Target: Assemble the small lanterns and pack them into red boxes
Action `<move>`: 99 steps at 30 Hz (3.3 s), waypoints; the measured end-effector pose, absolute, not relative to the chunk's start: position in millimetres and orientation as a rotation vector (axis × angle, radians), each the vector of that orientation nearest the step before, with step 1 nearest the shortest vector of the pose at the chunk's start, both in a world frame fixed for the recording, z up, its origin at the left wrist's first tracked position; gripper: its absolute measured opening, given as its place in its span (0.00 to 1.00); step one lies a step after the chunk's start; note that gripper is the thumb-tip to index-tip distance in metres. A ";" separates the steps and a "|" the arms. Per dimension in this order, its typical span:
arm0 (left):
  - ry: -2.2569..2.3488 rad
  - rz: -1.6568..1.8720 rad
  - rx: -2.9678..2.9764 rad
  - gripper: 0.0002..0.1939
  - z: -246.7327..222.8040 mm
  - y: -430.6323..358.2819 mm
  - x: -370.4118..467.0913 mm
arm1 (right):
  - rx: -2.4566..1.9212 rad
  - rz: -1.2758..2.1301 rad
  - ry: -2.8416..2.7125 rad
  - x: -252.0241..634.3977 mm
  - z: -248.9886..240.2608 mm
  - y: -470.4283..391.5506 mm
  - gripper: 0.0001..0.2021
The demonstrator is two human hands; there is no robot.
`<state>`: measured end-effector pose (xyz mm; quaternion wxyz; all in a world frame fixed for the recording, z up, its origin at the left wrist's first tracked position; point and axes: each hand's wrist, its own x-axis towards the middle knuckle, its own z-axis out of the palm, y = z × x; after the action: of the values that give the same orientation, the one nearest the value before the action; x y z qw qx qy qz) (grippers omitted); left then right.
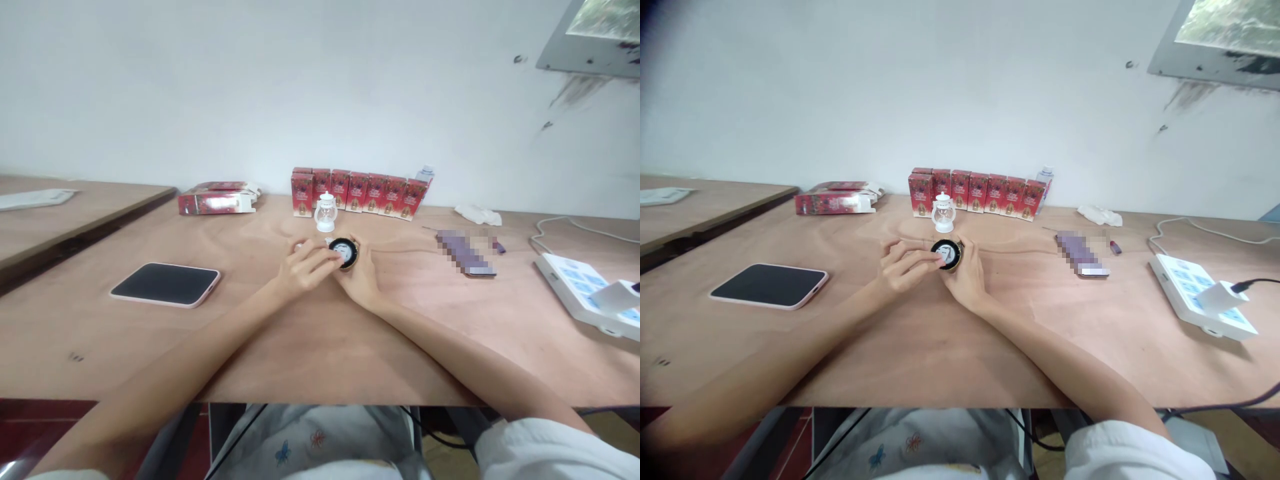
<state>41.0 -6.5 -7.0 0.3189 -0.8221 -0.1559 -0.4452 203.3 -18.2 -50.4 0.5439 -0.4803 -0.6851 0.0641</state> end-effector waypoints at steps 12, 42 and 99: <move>-0.411 -1.165 -2.241 0.11 -11.4 -1.3 43.7 | -1.163 0.162 -1.616 203.5 -51.4 -16.3 0.32; -1.558 -2.262 -2.915 0.20 -13.2 -1.1 63.5 | -1.088 0.025 -1.658 204.3 -52.1 -15.2 0.30; -1.685 -0.754 -2.496 0.12 -33.3 70.5 -4.7 | -1.158 0.083 -1.593 202.6 -51.2 -14.9 0.32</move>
<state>-4.7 70.5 -33.3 0.0184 -0.8039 -0.5426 -0.2429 202.6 -14.9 -51.2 0.5522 -0.4899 -0.6737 0.0352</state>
